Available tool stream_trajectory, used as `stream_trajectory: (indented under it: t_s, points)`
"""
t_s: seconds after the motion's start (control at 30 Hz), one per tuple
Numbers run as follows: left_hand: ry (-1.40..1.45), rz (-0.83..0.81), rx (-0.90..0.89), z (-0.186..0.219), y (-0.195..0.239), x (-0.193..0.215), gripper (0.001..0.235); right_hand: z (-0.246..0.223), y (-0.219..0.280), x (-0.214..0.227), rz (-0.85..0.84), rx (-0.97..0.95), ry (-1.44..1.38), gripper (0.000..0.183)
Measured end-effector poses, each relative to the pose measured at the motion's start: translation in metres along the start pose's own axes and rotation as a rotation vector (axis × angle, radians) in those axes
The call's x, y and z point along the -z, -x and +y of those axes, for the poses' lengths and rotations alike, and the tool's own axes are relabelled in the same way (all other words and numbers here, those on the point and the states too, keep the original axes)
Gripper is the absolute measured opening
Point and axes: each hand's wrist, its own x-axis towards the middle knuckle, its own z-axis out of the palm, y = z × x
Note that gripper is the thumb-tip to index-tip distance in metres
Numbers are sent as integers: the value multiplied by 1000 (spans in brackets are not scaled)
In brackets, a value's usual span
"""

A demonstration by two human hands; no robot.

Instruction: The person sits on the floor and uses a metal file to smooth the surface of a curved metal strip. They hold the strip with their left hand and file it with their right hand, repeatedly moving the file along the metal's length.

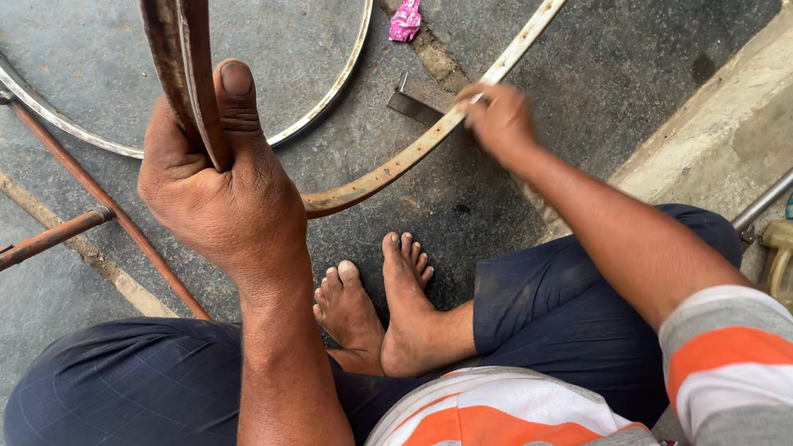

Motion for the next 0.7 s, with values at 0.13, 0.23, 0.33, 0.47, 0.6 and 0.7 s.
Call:
stream_trajectory:
  t_s: [0.13,0.23,0.33,0.47,0.6,0.7]
  points:
    - [16,16,1,-4,5,-2,36,-4,2,-7,231,39,-174,12]
    - [33,39,-52,-7,6,-7,38,-11,18,-17,99,35,-130,14]
    - [36,60,-65,-8,5,-11,35,-20,24,-14,34,-29,-222,17]
    - [72,30,-9,-10,13,-12,35,-22,24,-6,162,-83,-369,16]
    - [72,44,-24,-11,9,-17,37,-23,22,-9,24,79,-147,16]
    - [78,26,-26,-12,11,-16,39,-14,24,-14,64,62,-131,14]
